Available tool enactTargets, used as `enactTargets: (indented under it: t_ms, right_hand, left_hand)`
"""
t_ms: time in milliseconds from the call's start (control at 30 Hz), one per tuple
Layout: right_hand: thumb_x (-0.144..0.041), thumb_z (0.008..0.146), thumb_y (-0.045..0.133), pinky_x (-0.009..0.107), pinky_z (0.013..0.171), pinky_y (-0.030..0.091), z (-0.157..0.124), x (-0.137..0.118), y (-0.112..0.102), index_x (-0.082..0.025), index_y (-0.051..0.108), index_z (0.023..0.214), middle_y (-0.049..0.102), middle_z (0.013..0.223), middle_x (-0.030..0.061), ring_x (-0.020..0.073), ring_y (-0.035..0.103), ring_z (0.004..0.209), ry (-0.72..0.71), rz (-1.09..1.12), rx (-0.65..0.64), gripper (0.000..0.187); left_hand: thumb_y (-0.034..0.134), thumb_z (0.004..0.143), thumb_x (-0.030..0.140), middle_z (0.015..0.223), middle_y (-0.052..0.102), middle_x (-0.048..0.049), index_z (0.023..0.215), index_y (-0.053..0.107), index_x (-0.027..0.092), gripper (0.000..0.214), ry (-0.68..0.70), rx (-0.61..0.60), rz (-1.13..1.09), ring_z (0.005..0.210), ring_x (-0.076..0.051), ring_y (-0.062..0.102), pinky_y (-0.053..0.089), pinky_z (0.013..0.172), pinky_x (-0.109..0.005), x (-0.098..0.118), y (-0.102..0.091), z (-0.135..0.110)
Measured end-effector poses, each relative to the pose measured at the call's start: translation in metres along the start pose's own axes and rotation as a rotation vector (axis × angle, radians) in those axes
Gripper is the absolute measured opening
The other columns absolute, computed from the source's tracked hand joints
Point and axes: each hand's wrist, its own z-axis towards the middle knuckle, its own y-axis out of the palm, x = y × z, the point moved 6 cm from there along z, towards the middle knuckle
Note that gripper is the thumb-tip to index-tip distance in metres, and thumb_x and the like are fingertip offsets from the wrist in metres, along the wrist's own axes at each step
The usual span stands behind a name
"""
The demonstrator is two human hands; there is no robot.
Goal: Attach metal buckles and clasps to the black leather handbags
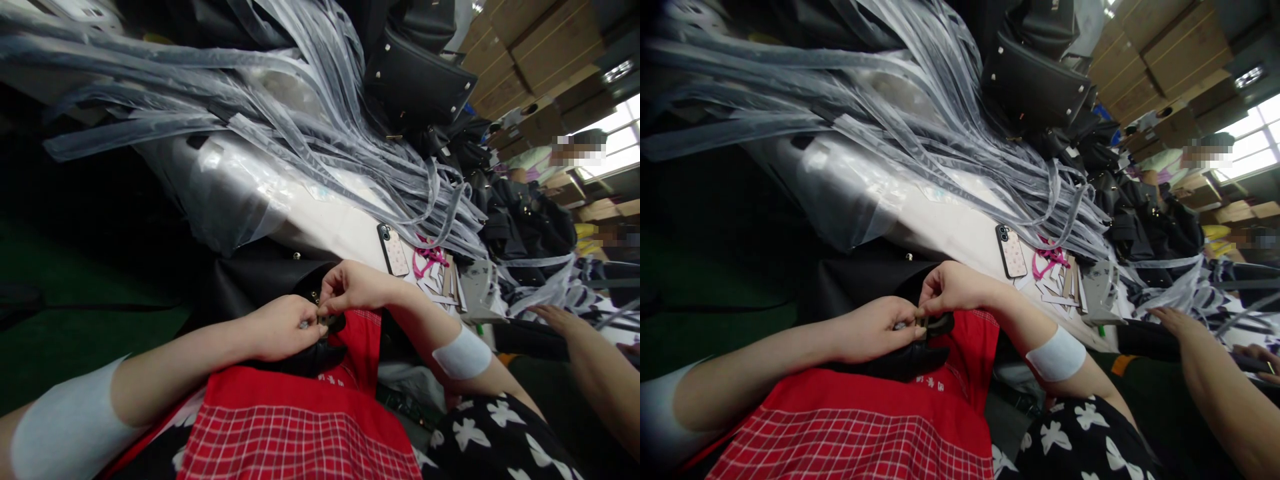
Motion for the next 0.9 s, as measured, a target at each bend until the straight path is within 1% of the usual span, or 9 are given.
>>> enactTargets:
  t_ms: [133, 200, 300, 433, 567, 700, 767, 900]
  right_hand:
    - [-0.030, 0.078, 0.069, 0.025, 0.073, 0.054, -0.005, -0.001, -0.004, -0.013, 0.074, 0.090, 0.075, 0.081, 0.0041, 0.0130, 0.068, 0.071, -0.040, 0.099, -0.064, 0.021]
    - [-0.030, 0.079, 0.068, 0.026, 0.076, 0.054, -0.007, 0.000, -0.005, -0.013, 0.074, 0.093, 0.075, 0.085, 0.0049, 0.0135, 0.069, 0.074, -0.052, 0.105, -0.076, 0.023]
    - [-0.031, 0.078, 0.070, 0.025, 0.073, 0.055, -0.005, 0.002, -0.006, -0.013, 0.074, 0.090, 0.075, 0.082, 0.0042, 0.0136, 0.069, 0.073, -0.045, 0.083, -0.071, 0.023]
    - [-0.031, 0.077, 0.070, 0.024, 0.069, 0.054, -0.001, 0.001, -0.002, -0.013, 0.073, 0.087, 0.074, 0.078, 0.0029, 0.0133, 0.068, 0.070, -0.029, 0.036, -0.101, 0.021]
    - [-0.029, 0.076, 0.071, 0.021, 0.064, 0.051, 0.003, -0.005, 0.000, -0.013, 0.073, 0.084, 0.073, 0.074, 0.0029, 0.0127, 0.067, 0.067, -0.030, -0.107, -0.098, 0.019]
    - [-0.028, 0.072, 0.074, 0.019, 0.059, 0.048, 0.004, -0.008, 0.003, -0.012, 0.072, 0.077, 0.072, 0.070, 0.0029, 0.0122, 0.066, 0.063, 0.002, -0.233, -0.075, 0.017]
    - [-0.029, 0.073, 0.074, 0.020, 0.060, 0.049, 0.002, -0.008, 0.002, -0.012, 0.072, 0.079, 0.073, 0.072, 0.0036, 0.0128, 0.066, 0.064, 0.000, -0.206, -0.070, 0.018]
    - [-0.032, 0.080, 0.067, 0.023, 0.071, 0.053, -0.005, -0.007, -0.002, -0.013, 0.073, 0.092, 0.075, 0.083, 0.0048, 0.0138, 0.068, 0.073, -0.048, -0.045, -0.097, 0.023]
  left_hand:
    - [0.042, 0.086, 0.041, 0.059, 0.045, 0.0033, 0.061, 0.046, 0.018, 0.034, 0.025, 0.001, -0.063, 0.055, -0.011, 0.041, 0.028, 0.054, -0.025, 0.001, -0.003, 0.000]
    - [0.042, 0.085, 0.041, 0.060, 0.047, 0.0032, 0.062, 0.047, 0.018, 0.033, 0.029, 0.016, -0.064, 0.056, -0.011, 0.042, 0.029, 0.054, -0.025, 0.001, -0.004, 0.000]
    - [0.043, 0.085, 0.041, 0.060, 0.047, 0.0030, 0.062, 0.046, 0.018, 0.033, 0.013, 0.015, -0.040, 0.056, -0.011, 0.042, 0.029, 0.055, -0.026, -0.001, -0.003, 0.000]
    - [0.044, 0.084, 0.041, 0.058, 0.045, 0.0032, 0.060, 0.046, 0.018, 0.033, 0.014, 0.015, -0.014, 0.055, -0.011, 0.041, 0.028, 0.054, -0.026, -0.003, 0.001, 0.000]
    - [0.045, 0.083, 0.042, 0.058, 0.043, 0.0032, 0.059, 0.045, 0.018, 0.034, 0.014, 0.016, -0.002, 0.055, -0.011, 0.039, 0.027, 0.054, -0.026, -0.004, 0.003, 0.000]
    - [0.046, 0.082, 0.041, 0.055, 0.041, 0.0035, 0.057, 0.045, 0.018, 0.034, -0.019, -0.013, -0.001, 0.053, -0.010, 0.037, 0.026, 0.053, -0.026, -0.002, 0.005, -0.001]
    - [0.046, 0.082, 0.042, 0.054, 0.039, 0.0039, 0.057, 0.045, 0.018, 0.035, -0.030, -0.028, -0.028, 0.052, -0.010, 0.036, 0.026, 0.052, -0.026, -0.001, 0.004, -0.001]
    - [0.046, 0.082, 0.043, 0.057, 0.042, 0.0038, 0.060, 0.047, 0.018, 0.034, -0.010, -0.010, -0.112, 0.054, -0.010, 0.038, 0.027, 0.052, -0.024, -0.001, 0.001, 0.000]
